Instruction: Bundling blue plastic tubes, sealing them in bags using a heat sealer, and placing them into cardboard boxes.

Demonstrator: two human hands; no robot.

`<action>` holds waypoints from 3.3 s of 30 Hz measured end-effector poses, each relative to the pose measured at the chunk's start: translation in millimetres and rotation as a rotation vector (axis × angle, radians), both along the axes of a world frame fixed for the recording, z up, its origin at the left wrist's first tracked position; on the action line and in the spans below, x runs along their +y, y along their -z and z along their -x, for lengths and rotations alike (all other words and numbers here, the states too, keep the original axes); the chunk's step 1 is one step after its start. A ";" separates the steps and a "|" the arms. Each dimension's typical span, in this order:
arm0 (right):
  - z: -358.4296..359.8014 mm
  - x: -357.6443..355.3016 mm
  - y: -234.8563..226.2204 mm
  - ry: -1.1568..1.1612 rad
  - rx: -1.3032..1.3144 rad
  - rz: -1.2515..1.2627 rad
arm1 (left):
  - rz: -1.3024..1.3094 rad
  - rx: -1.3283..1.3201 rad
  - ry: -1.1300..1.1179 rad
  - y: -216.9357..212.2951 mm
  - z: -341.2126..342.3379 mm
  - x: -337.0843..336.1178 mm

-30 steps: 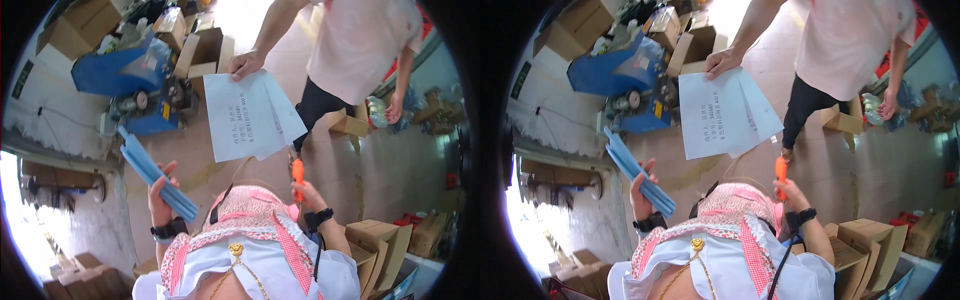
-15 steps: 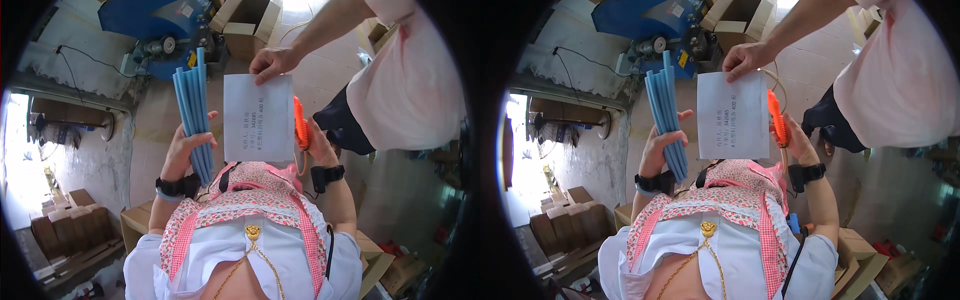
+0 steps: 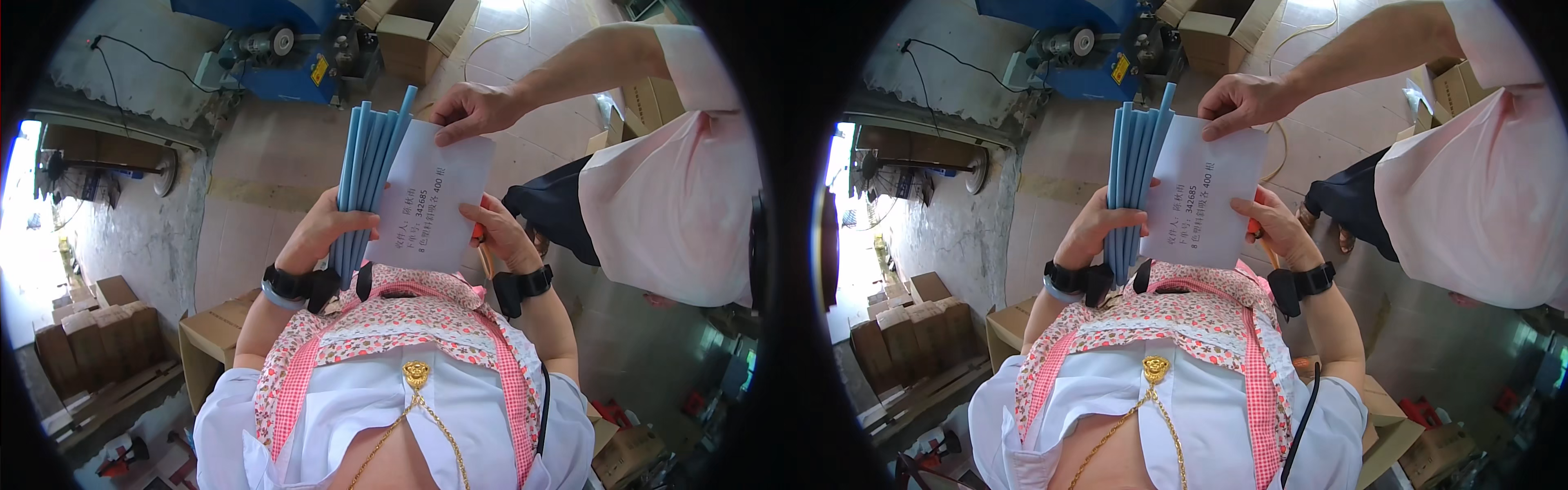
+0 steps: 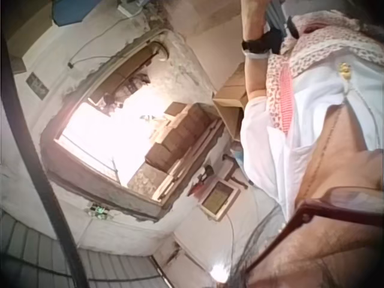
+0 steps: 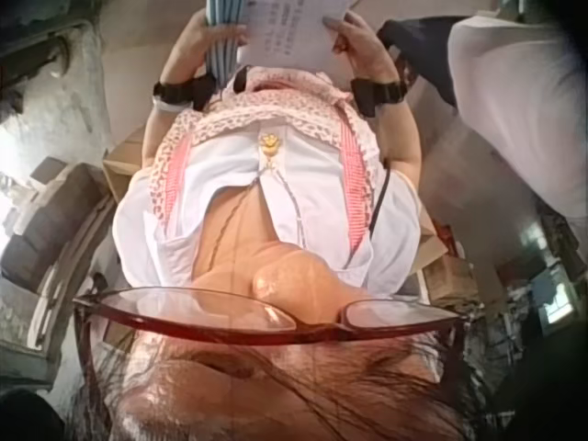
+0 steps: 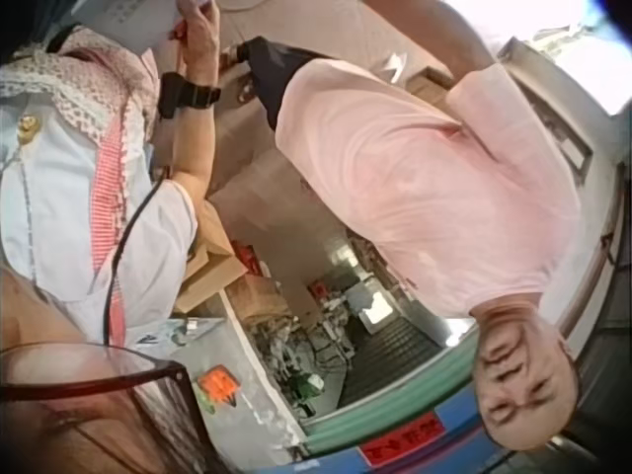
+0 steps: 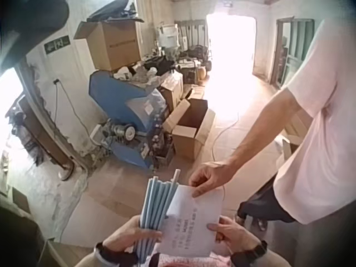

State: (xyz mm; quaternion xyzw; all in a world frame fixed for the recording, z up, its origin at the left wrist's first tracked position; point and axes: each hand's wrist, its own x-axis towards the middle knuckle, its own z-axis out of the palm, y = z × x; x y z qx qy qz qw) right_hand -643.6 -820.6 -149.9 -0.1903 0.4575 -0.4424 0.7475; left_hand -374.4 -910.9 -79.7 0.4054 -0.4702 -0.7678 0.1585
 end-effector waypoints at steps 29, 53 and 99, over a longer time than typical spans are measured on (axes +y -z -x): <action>-17.4 27.4 -8.3 -0.026 -0.043 -0.096 | 0.098 0.026 0.141 7.0 7.6 -25.0; -107.0 77.0 6.2 0.567 -0.006 0.028 | 0.070 0.044 0.596 6.5 13.2 -78.7; -297.0 611.7 159.0 3.093 -0.318 -0.066 | 0.014 -0.065 1.440 19.7 214.7 166.1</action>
